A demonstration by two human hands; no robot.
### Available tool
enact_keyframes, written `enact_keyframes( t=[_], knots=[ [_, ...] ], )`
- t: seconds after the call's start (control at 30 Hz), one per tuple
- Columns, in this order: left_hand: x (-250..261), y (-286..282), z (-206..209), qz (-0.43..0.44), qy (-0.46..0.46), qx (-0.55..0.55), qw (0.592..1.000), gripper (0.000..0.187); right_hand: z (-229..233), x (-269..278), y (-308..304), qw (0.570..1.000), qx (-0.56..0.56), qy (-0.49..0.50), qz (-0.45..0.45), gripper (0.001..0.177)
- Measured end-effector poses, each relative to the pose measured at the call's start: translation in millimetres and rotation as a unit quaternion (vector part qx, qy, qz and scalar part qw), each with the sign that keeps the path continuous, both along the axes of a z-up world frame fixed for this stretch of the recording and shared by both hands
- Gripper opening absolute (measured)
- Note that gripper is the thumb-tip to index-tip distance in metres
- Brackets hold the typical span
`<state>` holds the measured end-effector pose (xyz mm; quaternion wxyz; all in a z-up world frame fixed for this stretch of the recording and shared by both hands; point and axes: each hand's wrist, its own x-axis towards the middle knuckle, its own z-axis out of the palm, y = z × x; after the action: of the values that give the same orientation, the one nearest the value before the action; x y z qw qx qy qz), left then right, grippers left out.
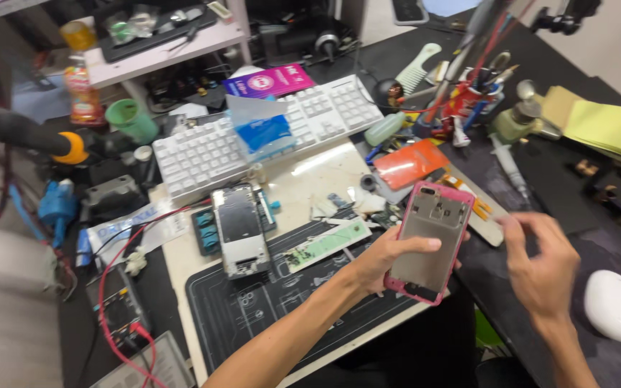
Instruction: The person holds a disassembled pink smartphone and uses a small tool to work on the internal components. They then pick up a tube of adhesive and apply it along the edges of the phone frame.
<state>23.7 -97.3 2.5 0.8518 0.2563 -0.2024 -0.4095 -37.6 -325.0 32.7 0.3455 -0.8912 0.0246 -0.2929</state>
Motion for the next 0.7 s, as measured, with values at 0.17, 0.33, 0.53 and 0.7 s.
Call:
enact_keyframes(
  t=[0.17,0.33,0.53,0.7],
  knots=[
    [9.2,27.2,5.8,0.065,-0.019,0.003,0.998,0.063,21.9,60.0,42.7,0.921,0.248,0.174,0.245,0.027],
    [12.6,77.2,11.6,0.129,-0.025,0.016,0.991,0.063,23.5,91.7,76.1,0.831,0.299,0.273,0.382,0.02],
    [26.0,118.2,15.8,0.226,-0.045,0.072,0.97,0.063,35.9,144.4,103.5,0.865,0.255,0.231,0.366,0.016],
    [38.1,137.0,18.4,0.256,-0.022,0.034,0.966,0.058,35.7,158.3,101.0,0.851,0.328,0.192,0.363,0.018]
  ],
)
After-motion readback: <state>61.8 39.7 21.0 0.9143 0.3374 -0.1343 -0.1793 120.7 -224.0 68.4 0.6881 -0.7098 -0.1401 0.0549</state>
